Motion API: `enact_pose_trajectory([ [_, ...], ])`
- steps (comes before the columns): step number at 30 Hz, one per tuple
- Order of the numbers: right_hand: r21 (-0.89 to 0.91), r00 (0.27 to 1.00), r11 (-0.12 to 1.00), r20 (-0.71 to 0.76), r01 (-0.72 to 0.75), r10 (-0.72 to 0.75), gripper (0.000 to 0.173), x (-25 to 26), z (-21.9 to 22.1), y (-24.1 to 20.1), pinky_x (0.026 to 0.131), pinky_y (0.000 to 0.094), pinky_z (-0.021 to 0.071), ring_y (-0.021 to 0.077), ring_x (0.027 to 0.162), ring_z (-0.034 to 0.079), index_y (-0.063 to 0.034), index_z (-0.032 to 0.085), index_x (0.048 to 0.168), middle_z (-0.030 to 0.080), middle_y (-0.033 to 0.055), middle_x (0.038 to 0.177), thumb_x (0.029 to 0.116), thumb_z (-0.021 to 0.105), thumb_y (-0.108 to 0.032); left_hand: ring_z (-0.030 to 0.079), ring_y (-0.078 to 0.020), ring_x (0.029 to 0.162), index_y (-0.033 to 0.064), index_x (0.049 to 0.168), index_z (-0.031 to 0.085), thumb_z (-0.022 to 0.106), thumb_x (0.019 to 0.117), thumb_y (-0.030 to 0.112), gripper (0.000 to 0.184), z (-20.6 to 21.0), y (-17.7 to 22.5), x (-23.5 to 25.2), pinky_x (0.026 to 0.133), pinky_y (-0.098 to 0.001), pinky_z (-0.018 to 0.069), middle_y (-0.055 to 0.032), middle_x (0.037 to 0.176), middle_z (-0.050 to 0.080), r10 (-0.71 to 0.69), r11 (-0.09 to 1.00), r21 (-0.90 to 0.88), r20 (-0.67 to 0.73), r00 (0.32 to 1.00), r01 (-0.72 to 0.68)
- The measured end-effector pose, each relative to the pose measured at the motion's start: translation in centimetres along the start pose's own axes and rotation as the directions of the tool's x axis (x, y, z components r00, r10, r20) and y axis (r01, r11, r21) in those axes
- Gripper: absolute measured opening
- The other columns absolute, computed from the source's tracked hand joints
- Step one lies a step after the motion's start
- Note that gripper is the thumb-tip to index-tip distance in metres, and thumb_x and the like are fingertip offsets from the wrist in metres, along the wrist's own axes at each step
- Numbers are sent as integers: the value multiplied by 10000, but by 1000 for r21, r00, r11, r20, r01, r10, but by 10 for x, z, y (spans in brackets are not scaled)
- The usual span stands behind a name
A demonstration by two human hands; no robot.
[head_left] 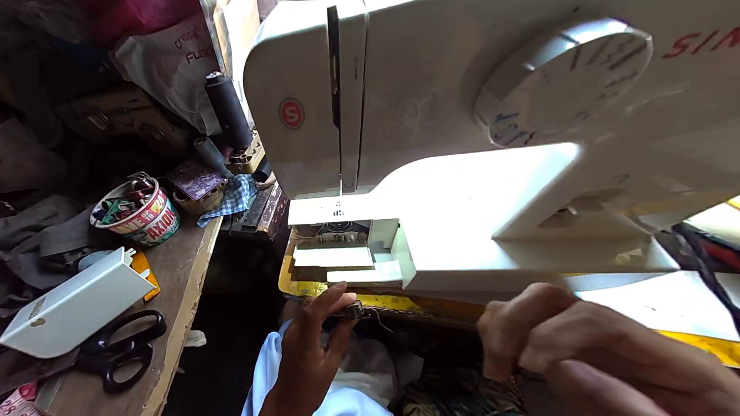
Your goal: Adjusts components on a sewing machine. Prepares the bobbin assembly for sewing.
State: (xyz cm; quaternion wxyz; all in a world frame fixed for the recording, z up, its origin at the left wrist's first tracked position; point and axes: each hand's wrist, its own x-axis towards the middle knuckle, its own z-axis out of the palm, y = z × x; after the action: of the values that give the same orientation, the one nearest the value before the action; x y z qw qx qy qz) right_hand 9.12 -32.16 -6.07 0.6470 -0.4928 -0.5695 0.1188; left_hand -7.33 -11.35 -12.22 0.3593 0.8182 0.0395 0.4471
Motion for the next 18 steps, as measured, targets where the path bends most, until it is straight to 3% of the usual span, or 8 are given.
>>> enact_pose_trajectory([
  [2, 7, 998, 1000, -58, 10, -10, 316, 1, 1, -1, 739, 242, 573, 52, 771, 665, -168, 646, 901, 655, -65, 801, 1090, 469, -349, 701, -68, 1077, 164, 1361, 508, 684, 979, 133, 422, 0, 0, -1, 949, -233, 575, 36, 1191, 725, 3, 1000, -5, -7, 1000, -4],
  [4, -148, 996, 989, -94, -22, 8, 338, 1, 8, 4, 692, 201, 545, 9, 700, 619, -158, 620, 886, 610, -71, 732, 1101, 448, -354, 698, -71, 1084, 175, 1368, 507, 693, 974, 128, 438, 1, 1, -2, 951, -235, 572, 41, 1194, 726, 13, 1000, -10, -15, 1000, -13],
  [7, -415, 994, 906, -94, -82, 46, 217, 3, 28, 18, 622, 146, 530, -27, 693, 594, -166, 610, 1053, 609, -56, 832, 1076, 503, -353, 689, -70, 1090, 169, 1354, 523, 689, 977, 129, 414, 2, 4, -3, 956, -232, 567, 28, 1186, 724, 30, 1000, -1, -11, 999, -30],
  [9, -514, 995, 853, -88, -87, 48, 243, 7, 44, 27, 590, 150, 496, -6, 674, 555, -144, 628, 1112, 591, -20, 877, 1045, 543, -361, 688, -73, 1102, 160, 1343, 520, 675, 987, 130, 390, 2, 7, -4, 960, -231, 565, 14, 1179, 722, 45, 999, 13, 0, 999, -45],
  [14, -663, 990, 741, -138, -105, 17, 172, 12, 74, 40, 539, 147, 432, 20, 623, 509, -149, 675, 923, 591, -18, 847, 982, 576, -277, 679, -85, 1102, 102, 1287, 543, 654, 1000, 119, 308, 4, 10, -4, 969, -217, 546, -41, 1144, 718, 118, 989, 91, 14, 993, -119],
  [18, -687, 987, 716, -161, -120, 11, 200, 10, 78, 41, 543, 164, 451, 35, 621, 534, -141, 694, 917, 614, -9, 842, 997, 558, -264, 681, -72, 1059, 75, 1279, 555, 662, 991, 124, 311, 4, 10, -3, 953, -195, 539, -53, 1099, 724, 104, 984, 142, 19, 994, -105],
])
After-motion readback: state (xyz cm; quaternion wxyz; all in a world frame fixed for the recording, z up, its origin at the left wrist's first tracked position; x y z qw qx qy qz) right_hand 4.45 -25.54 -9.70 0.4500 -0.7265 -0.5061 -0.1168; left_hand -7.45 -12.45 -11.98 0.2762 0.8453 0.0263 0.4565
